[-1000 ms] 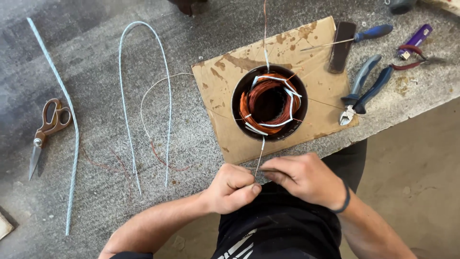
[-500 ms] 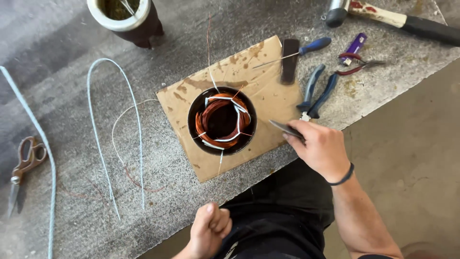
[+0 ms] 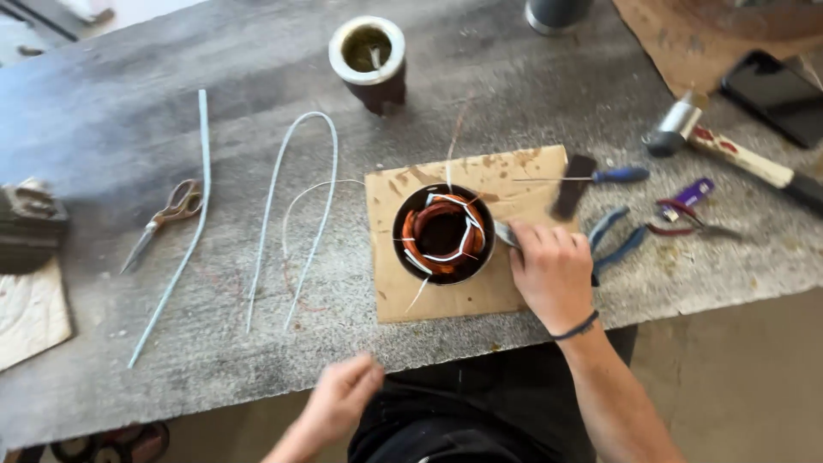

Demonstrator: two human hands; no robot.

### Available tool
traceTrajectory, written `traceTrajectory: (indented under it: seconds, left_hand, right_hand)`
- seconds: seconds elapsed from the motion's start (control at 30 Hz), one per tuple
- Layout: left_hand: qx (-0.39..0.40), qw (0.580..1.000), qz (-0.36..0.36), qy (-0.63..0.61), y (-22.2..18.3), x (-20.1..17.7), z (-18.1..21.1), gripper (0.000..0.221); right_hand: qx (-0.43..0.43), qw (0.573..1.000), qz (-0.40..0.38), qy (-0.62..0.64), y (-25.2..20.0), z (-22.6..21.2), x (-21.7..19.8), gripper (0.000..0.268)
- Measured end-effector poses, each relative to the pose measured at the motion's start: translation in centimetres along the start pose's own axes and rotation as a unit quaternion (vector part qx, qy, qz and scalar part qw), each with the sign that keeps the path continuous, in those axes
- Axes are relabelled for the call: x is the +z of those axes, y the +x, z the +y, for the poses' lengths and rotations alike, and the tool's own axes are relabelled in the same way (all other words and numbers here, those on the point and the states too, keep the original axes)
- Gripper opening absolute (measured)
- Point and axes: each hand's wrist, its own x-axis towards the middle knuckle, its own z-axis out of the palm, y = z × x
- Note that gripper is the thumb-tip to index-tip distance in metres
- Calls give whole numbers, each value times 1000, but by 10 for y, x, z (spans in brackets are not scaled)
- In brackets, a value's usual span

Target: Winding and securing copper coils in a motor stator using wire ties and pliers

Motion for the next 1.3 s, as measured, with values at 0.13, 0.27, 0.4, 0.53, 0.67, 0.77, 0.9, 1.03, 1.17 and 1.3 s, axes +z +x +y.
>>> traceTrajectory:
  seconds: [0.13, 0.27, 0.4, 0.53, 0.67, 0.77, 0.9, 1.03, 1.17, 1.3]
  left_hand:
    - [-167, 948, -36, 268, 31, -83, 101, 17]
    - [-61, 939, 127, 315, 52, -124, 108, 15]
    - [47, 986, 151, 53, 92, -102, 98, 28]
    - [118, 984, 58, -123, 119, -49, 80, 54]
    - [138, 972, 0, -192, 131, -37, 81, 80]
    - [132, 976, -45, -166, 134, -51, 88, 93]
    - [115, 971, -176, -112, 166, -93, 96, 91]
    - [181, 937, -293, -51, 218, -119, 107, 84]
    - [164, 896, -335, 239, 239, -141, 171, 65]
    - [190, 832, -186, 486, 219, -158, 204, 35]
  right_hand:
    - [-6, 1000, 29, 9, -17, 5, 2, 28]
    - [-1, 992, 46, 117, -27, 13, -1, 41]
    - [-25, 976, 26, 213, -24, 4, -18, 61]
    - [-29, 965, -35, 259, -8, -9, -20, 91]
    - [-48, 971, -43, 231, -4, -29, -23, 102]
    - [-41, 980, -28, 192, -10, -46, -33, 97]
    - [1, 978, -28, 208, -27, -68, -40, 86]
    - [38, 972, -37, 231, -59, -95, -49, 92]
    - [43, 958, -45, 282, -82, -102, -40, 92]
    - [71, 937, -26, 340, -90, -73, -36, 51]
